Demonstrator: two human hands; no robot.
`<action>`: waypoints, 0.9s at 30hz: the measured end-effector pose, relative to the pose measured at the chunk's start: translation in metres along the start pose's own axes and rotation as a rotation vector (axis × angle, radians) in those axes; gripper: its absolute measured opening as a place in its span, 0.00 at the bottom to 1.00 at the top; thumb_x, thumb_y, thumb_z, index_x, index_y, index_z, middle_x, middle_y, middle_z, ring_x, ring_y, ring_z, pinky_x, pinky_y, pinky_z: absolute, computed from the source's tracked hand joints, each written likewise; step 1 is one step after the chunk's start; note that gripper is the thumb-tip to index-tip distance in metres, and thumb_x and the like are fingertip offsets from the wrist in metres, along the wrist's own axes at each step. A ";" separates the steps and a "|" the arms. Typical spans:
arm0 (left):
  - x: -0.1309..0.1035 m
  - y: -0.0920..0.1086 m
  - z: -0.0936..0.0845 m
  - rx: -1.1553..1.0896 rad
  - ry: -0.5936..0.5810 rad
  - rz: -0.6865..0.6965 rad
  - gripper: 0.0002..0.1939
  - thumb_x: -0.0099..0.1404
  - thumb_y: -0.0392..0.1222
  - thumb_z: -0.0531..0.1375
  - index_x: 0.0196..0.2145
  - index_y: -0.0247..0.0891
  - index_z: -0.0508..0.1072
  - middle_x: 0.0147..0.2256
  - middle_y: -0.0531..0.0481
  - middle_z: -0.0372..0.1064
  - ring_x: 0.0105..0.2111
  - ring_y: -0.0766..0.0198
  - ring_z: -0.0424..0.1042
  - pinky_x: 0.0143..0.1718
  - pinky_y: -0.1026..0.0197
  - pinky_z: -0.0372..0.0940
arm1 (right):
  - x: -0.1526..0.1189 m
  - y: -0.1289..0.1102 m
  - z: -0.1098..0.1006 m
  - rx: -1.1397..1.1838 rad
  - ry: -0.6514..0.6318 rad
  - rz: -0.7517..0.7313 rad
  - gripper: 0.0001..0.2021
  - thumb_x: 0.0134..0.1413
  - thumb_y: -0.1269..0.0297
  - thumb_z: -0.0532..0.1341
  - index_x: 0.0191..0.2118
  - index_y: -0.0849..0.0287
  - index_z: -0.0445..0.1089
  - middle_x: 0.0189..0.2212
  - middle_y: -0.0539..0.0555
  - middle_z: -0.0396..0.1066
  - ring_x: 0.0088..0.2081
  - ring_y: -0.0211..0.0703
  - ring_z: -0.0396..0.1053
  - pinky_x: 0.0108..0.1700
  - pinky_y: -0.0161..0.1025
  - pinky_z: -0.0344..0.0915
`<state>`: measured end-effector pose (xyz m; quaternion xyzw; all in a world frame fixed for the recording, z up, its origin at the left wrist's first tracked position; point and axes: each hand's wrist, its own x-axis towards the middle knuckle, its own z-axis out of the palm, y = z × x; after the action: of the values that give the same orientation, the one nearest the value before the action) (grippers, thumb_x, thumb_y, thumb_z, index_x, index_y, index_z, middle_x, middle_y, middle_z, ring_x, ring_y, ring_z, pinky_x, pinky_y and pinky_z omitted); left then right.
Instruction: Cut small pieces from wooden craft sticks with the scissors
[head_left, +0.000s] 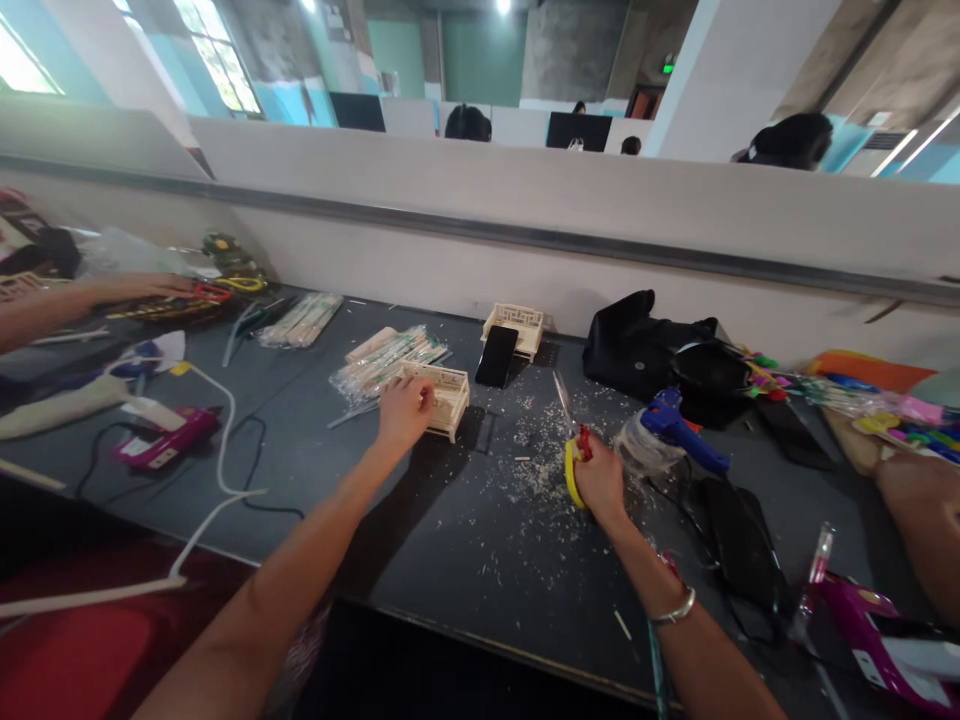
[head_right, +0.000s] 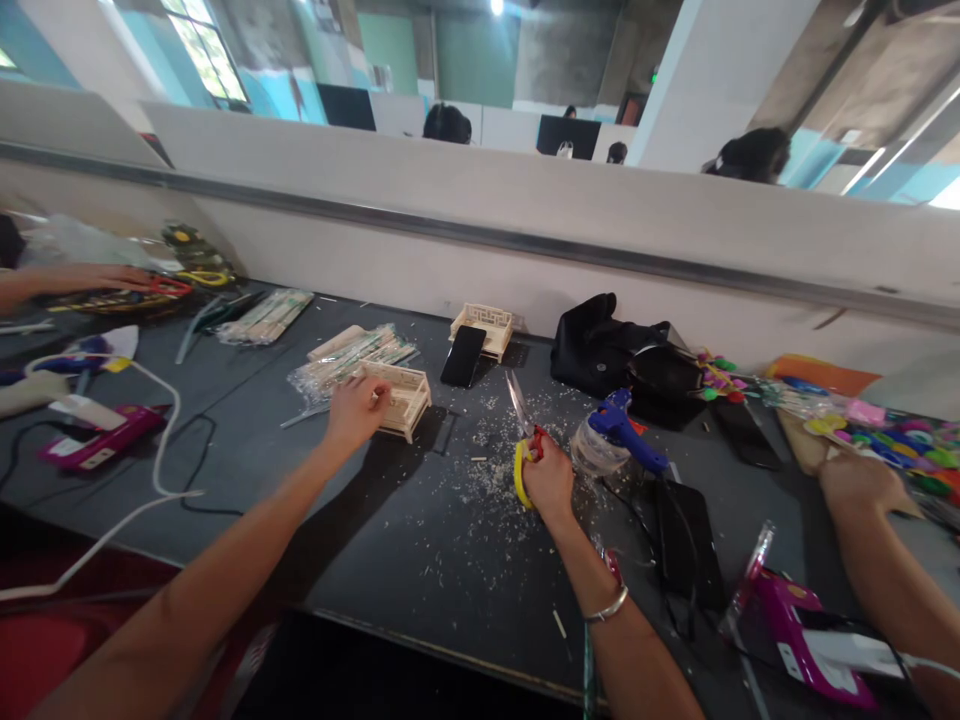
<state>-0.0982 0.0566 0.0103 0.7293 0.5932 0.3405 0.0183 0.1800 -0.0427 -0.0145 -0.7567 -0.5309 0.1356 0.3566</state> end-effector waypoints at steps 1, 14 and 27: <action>-0.002 0.000 0.002 0.033 -0.007 0.007 0.05 0.54 0.33 0.54 0.26 0.40 0.70 0.29 0.46 0.71 0.35 0.52 0.68 0.39 0.52 0.58 | 0.000 0.000 0.000 -0.003 -0.003 0.001 0.09 0.44 0.69 0.51 0.29 0.57 0.68 0.22 0.50 0.68 0.25 0.40 0.63 0.29 0.33 0.54; -0.048 0.070 0.014 -0.195 -0.142 0.460 0.09 0.62 0.35 0.53 0.32 0.40 0.72 0.32 0.46 0.72 0.36 0.57 0.66 0.39 0.55 0.59 | 0.000 0.000 0.001 0.022 0.002 -0.014 0.05 0.42 0.68 0.53 0.26 0.57 0.66 0.20 0.48 0.66 0.23 0.38 0.61 0.27 0.32 0.51; -0.042 0.091 0.045 -0.132 -0.456 0.312 0.05 0.59 0.33 0.56 0.29 0.38 0.72 0.31 0.47 0.70 0.36 0.59 0.69 0.40 0.58 0.63 | 0.000 0.001 0.002 0.053 0.011 -0.008 0.05 0.39 0.68 0.55 0.26 0.56 0.67 0.20 0.48 0.68 0.24 0.39 0.62 0.26 0.33 0.52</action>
<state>0.0001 0.0100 -0.0051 0.8668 0.4309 0.2041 0.1461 0.1797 -0.0420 -0.0167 -0.7455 -0.5284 0.1441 0.3799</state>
